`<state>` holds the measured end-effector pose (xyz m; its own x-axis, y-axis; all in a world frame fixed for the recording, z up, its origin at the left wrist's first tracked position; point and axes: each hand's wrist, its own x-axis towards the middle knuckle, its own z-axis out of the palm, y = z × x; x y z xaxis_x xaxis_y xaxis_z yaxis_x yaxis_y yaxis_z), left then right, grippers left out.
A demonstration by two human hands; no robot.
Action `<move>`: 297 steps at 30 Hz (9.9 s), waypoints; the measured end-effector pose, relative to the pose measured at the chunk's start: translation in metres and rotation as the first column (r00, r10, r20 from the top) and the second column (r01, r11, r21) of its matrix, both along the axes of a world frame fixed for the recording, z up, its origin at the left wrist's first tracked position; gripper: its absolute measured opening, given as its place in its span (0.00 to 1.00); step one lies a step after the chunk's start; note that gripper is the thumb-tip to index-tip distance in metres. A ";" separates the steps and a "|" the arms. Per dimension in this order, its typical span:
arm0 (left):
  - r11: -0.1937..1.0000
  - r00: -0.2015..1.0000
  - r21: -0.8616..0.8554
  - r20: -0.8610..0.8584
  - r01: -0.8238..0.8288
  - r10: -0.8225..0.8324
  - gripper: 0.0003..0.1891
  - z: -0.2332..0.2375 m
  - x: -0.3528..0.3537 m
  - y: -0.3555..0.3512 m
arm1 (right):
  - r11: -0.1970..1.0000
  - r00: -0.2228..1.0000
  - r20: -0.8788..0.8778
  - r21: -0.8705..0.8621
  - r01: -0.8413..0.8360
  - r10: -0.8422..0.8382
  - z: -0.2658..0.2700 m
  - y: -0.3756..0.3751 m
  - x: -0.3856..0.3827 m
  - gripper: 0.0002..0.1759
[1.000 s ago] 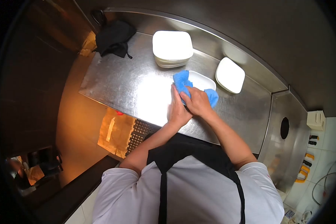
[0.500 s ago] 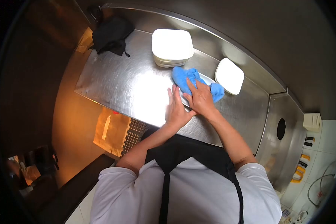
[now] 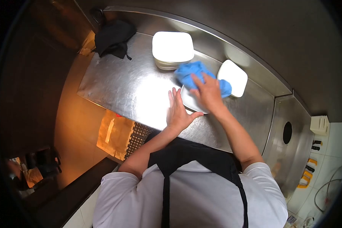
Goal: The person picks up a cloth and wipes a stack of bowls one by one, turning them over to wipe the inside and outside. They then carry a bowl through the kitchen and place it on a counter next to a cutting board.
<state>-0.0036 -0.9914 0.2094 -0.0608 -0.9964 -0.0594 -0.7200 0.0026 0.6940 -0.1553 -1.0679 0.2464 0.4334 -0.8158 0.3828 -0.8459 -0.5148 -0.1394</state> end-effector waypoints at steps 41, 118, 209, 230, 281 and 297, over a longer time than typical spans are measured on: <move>0.773 0.798 -0.447 -0.186 0.450 -0.573 0.11 0.034 -0.030 -0.003 | 0.970 0.930 0.351 -0.165 0.176 -0.109 0.065 0.113 -0.027 0.31; 0.993 0.988 -0.098 -0.136 0.062 -0.075 0.64 -0.030 -0.118 -0.049 | 0.940 0.985 0.004 0.298 0.166 -0.175 -0.017 0.006 -0.083 0.38; 0.970 0.954 -0.130 -0.195 0.206 -0.228 0.70 -0.012 -0.100 -0.066 | 0.806 0.160 0.897 0.440 -0.396 -0.411 0.008 -0.005 -0.109 0.35; 0.961 0.953 -0.106 -0.142 0.254 -0.267 0.70 -0.030 -0.106 -0.066 | 0.645 0.453 0.775 0.624 -0.441 -0.440 0.009 -0.014 -0.123 0.46; 0.967 0.988 -0.217 -0.052 0.131 -0.145 0.70 -0.018 -0.121 -0.056 | 0.926 0.930 0.053 0.132 0.353 -0.363 0.007 -0.011 -0.132 0.42; 0.692 0.751 -0.325 0.440 0.644 -0.493 0.40 0.031 -0.109 -0.071 | 0.848 -0.483 0.706 0.349 -0.398 -0.518 0.017 0.036 -0.197 0.38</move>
<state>-0.1131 -1.0620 0.2404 -0.6790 -0.6912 0.2473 -0.6392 0.7223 0.2638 -0.3520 -1.0322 0.2638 -0.1833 -0.9593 -0.2149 0.7225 0.0168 -0.6911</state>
